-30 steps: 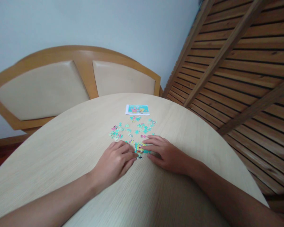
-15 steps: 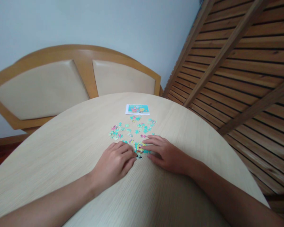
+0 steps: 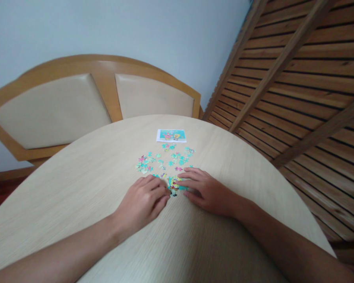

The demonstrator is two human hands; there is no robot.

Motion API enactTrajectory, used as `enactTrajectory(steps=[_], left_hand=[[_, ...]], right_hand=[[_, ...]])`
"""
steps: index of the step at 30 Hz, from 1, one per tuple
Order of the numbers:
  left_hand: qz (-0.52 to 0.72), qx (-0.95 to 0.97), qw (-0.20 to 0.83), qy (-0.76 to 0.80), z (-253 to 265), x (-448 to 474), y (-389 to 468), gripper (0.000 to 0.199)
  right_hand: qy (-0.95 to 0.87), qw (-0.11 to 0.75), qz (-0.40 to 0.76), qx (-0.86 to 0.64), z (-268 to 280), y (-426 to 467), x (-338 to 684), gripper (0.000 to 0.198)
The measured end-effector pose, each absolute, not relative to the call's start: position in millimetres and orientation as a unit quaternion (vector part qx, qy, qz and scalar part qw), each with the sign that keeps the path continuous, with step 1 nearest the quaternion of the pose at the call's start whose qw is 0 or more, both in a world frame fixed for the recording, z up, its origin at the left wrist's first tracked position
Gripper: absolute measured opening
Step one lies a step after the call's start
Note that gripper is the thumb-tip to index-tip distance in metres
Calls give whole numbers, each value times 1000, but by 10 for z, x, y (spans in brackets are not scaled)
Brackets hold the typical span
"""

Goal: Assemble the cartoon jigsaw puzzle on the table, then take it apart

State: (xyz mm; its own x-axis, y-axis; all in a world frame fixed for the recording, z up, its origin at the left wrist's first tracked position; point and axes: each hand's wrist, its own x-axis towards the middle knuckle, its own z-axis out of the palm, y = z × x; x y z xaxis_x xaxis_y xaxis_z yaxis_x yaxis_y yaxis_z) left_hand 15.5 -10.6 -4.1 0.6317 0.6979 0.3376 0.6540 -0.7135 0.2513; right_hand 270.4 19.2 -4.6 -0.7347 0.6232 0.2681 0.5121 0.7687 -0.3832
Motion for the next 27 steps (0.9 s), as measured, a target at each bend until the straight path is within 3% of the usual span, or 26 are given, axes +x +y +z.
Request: enactTrajectory(steps=[17,27], left_hand=[[209,929,101,289,2,188,-109,23],[248,874,32,417,-81,100,20,24]], right_hand=[[-915,201,131,-325,-19,217,2743,25],[-896,199,88,-386,-35,284,2856,17]])
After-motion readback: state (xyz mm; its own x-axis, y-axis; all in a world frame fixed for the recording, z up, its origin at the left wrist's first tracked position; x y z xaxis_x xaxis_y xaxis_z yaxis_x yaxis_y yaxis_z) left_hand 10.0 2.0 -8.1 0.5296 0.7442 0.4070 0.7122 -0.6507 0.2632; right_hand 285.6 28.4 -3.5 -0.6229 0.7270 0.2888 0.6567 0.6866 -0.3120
